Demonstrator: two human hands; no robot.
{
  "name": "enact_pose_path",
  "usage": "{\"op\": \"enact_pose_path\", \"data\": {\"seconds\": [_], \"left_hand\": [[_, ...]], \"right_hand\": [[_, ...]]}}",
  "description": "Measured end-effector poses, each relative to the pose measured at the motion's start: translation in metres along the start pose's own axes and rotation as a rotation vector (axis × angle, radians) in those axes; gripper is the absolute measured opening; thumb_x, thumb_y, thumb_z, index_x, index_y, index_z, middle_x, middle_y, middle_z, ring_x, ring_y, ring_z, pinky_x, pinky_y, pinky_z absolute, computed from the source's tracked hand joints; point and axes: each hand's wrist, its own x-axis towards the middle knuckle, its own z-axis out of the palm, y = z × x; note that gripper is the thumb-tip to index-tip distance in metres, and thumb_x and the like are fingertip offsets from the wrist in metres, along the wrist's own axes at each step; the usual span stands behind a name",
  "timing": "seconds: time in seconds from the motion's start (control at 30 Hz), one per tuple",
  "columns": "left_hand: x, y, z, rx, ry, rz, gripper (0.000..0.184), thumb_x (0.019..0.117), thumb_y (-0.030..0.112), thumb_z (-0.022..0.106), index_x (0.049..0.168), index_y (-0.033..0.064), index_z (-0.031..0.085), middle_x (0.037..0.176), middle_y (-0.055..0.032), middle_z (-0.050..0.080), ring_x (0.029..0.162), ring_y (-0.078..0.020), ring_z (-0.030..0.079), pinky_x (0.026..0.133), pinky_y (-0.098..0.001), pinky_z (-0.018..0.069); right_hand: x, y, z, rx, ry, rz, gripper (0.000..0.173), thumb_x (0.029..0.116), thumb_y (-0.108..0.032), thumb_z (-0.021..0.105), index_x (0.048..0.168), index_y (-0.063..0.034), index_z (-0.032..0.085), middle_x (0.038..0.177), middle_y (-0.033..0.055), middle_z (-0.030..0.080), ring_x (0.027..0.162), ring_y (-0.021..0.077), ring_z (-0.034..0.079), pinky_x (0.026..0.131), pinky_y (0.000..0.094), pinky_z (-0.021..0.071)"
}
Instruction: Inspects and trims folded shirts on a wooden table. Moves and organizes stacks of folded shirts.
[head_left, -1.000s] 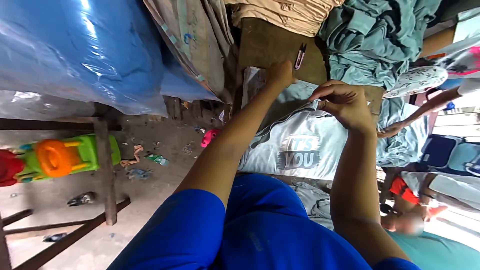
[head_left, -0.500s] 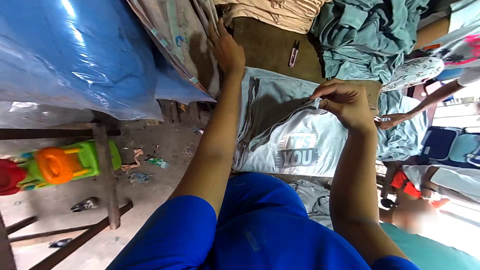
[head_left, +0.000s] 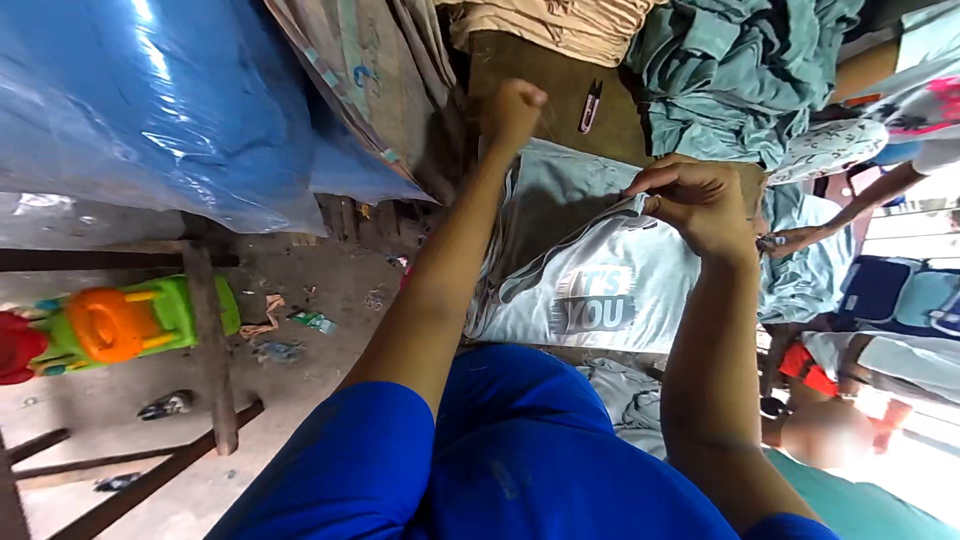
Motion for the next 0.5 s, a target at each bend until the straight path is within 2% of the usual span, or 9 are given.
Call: {"op": "enact_pose_path", "data": {"seconds": [0.07,0.17,0.23,0.27,0.33,0.4,0.43,0.47,0.5], "left_hand": [[0.01,-0.022,-0.037,-0.062,0.247,-0.046,0.037,0.1043,0.023,0.054,0.129,-0.0027,0.065,0.128,-0.0211,0.067,0.122,-0.0302,0.064,0.107,-0.0458,0.0484],[0.008,-0.041,-0.083,0.011,0.649,-0.13,0.035,0.1058,0.022,0.049,0.13,0.0021,0.066,0.126,-0.0166,0.068,0.117,-0.0241,0.066,0.104,-0.0366,0.0495],[0.002,-0.046,-0.1,0.092,0.791,-0.091,0.031,0.1038,0.016,0.049,0.125,0.0051,0.069,0.125,-0.0121,0.069,0.118,-0.0219,0.064,0.105,-0.0334,0.0475],[0.003,-0.05,-0.106,0.129,0.809,-0.064,0.031,0.1037,0.016,0.049,0.124,0.0066,0.07,0.127,-0.0109,0.068,0.121,-0.0219,0.063,0.106,-0.0335,0.0461],[0.007,-0.06,-0.118,0.187,0.765,-0.02,0.036,0.1014,0.019,0.055,0.132,0.0039,0.066,0.141,-0.0167,0.061,0.132,-0.0278,0.056,0.113,-0.0381,0.0415],[0.007,-0.059,-0.133,0.248,0.619,-0.098,0.063,0.0957,0.024,0.065,0.148,-0.0044,0.047,0.153,-0.0272,0.044,0.14,-0.0381,0.046,0.117,-0.0463,0.0364],[0.004,-0.057,-0.139,0.293,0.543,-0.157,0.066,0.0936,0.028,0.069,0.147,-0.0056,0.048,0.15,-0.0296,0.046,0.138,-0.0408,0.048,0.115,-0.0504,0.0375],[-0.002,-0.053,-0.142,0.36,0.479,-0.209,0.058,0.0948,0.036,0.068,0.136,-0.0038,0.059,0.138,-0.0271,0.058,0.131,-0.0395,0.055,0.112,-0.0524,0.0409],[-0.01,-0.049,-0.144,0.418,0.412,-0.242,0.054,0.096,0.042,0.066,0.126,-0.0023,0.066,0.13,-0.0247,0.064,0.126,-0.039,0.059,0.108,-0.0554,0.0425]], "right_hand": [[-0.005,0.0,-0.001,0.017,0.017,-0.008,0.015,0.0912,-0.005,0.07,0.104,-0.0098,0.076,0.109,-0.0073,0.07,0.1,0.0023,0.066,0.089,0.0214,0.0561],[-0.006,0.001,-0.001,0.025,0.017,-0.008,0.015,0.0915,-0.004,0.07,0.104,-0.0087,0.075,0.109,-0.0059,0.07,0.1,0.0029,0.066,0.09,0.0222,0.0563],[-0.003,0.003,0.0,0.024,0.012,-0.005,0.015,0.0911,-0.003,0.07,0.104,-0.0078,0.075,0.109,-0.005,0.07,0.1,0.0036,0.066,0.09,0.023,0.0565],[-0.001,0.003,0.001,0.026,0.007,-0.006,0.015,0.091,-0.004,0.07,0.104,-0.008,0.075,0.11,-0.0051,0.07,0.101,0.0037,0.066,0.09,0.023,0.0565],[0.003,0.003,0.002,0.021,-0.009,-0.015,0.014,0.0911,-0.004,0.071,0.104,-0.0075,0.075,0.109,-0.005,0.069,0.1,0.0034,0.066,0.09,0.0228,0.0564],[0.006,0.001,0.002,0.01,-0.025,-0.019,0.014,0.0915,-0.004,0.07,0.105,-0.0067,0.074,0.11,-0.0046,0.069,0.1,0.0029,0.066,0.09,0.0221,0.0562],[0.007,0.001,0.003,0.008,-0.027,-0.02,0.015,0.0914,-0.003,0.069,0.105,-0.0063,0.074,0.11,-0.0043,0.069,0.099,0.0029,0.066,0.089,0.022,0.0564],[0.008,0.001,0.003,0.007,-0.03,-0.019,0.015,0.0913,-0.003,0.069,0.105,-0.0062,0.074,0.109,-0.0042,0.069,0.099,0.0028,0.066,0.089,0.0218,0.0564],[0.009,0.001,0.003,0.007,-0.03,-0.016,0.015,0.091,-0.002,0.069,0.105,-0.0064,0.074,0.109,-0.0046,0.069,0.098,0.0024,0.066,0.089,0.0215,0.0562]]}}
